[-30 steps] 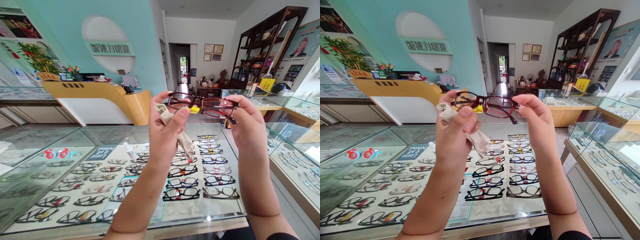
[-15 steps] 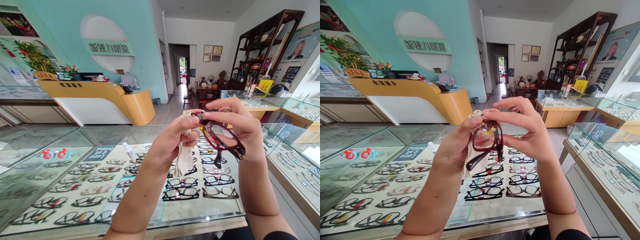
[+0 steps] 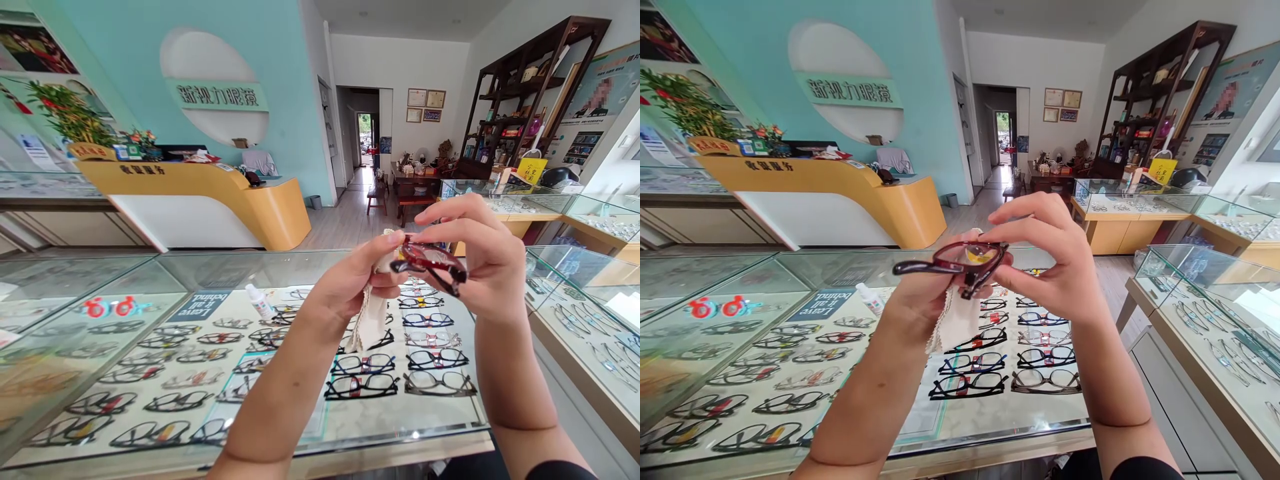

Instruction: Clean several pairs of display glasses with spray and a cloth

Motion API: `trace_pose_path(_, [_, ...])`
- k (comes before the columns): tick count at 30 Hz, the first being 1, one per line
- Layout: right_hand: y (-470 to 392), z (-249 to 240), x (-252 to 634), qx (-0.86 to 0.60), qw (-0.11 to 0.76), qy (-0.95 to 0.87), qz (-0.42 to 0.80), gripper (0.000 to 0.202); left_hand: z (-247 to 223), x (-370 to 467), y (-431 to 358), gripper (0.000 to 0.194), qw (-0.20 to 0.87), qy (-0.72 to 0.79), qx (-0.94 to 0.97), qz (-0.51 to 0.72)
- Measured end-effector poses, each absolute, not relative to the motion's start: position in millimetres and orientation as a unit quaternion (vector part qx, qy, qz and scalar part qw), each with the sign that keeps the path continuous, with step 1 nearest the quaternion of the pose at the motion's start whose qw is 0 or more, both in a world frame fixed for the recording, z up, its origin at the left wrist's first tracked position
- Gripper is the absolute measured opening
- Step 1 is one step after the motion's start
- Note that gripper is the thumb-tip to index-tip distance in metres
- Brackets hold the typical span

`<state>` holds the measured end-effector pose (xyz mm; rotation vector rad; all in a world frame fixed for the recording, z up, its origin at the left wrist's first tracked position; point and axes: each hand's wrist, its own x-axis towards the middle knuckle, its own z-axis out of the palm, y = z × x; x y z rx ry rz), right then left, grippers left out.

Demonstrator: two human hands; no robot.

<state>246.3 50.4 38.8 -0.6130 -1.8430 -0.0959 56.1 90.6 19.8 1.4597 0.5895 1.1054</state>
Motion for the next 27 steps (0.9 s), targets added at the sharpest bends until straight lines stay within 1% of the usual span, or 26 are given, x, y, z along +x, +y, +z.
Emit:
trace_pose_path(2, [47.1, 39.3, 246.4, -0.271, 0.586, -0.763, -0.033, 0.021, 21.6, 57.8, 88.6, 0.057, 0.627, 0.234, 0.602, 0.436])
trace_pose_path(4, [43.2, 40.7, 247.3, -0.285, 0.610, -0.739, -0.024, 0.019, 23.9, 57.5, 87.0, 0.054, 0.622, 0.234, 0.591, 0.456])
trace_pose_path(6, [39.4, 43.1, 248.4, -0.292, 0.621, -0.727, -0.008, 0.017, 26.0, 54.5, 85.2, 0.045, 0.565, 0.248, 0.590, 0.521])
trace_pose_path(8, [36.5, 45.5, 249.3, -0.300, 0.614, -0.730, 0.016, 0.020, 27.5, 49.5, 81.6, 0.033, 0.500, 0.263, 0.597, 0.569])
trace_pose_path(10, [35.0, 46.9, 249.7, -0.318, 0.596, -0.737, 0.039, 0.023, 28.4, 44.5, 75.0, 0.019, 0.432, 0.275, 0.620, 0.594])
trace_pose_path(11, [34.8, 46.9, 249.6, -0.331, 0.585, -0.739, 0.048, 0.024, 28.6, 42.8, 70.6, 0.016, 0.397, 0.280, 0.635, 0.601])
trace_pose_path(15, [36.4, 42.9, 248.4, -0.397, 0.541, -0.738, 0.065, 0.021, 28.9, 44.2, 52.6, 0.018, 0.265, 0.297, 0.682, 0.613])
trace_pose_path(17, [37.5, 40.2, 247.1, -0.424, 0.530, -0.732, 0.060, 0.021, 28.6, 48.3, 48.2, 0.016, 0.231, 0.306, 0.695, 0.609])
trace_pose_path(20, [37.8, 38.3, 244.4, -0.436, 0.525, -0.729, 0.049, 0.020, 27.5, 54.2, 48.8, 0.018, 0.227, 0.310, 0.702, 0.600])
trace_pose_path(23, [36.6, 38.7, 241.8, -0.428, 0.527, -0.733, 0.048, 0.014, 26.0, 57.7, 51.0, 0.022, 0.230, 0.302, 0.702, 0.603])
trace_pose_path(27, [35.2, 38.7, 240.3, -0.408, 0.531, -0.741, 0.046, 0.009, 24.2, 61.2, 49.3, 0.021, 0.225, 0.290, 0.701, 0.612])
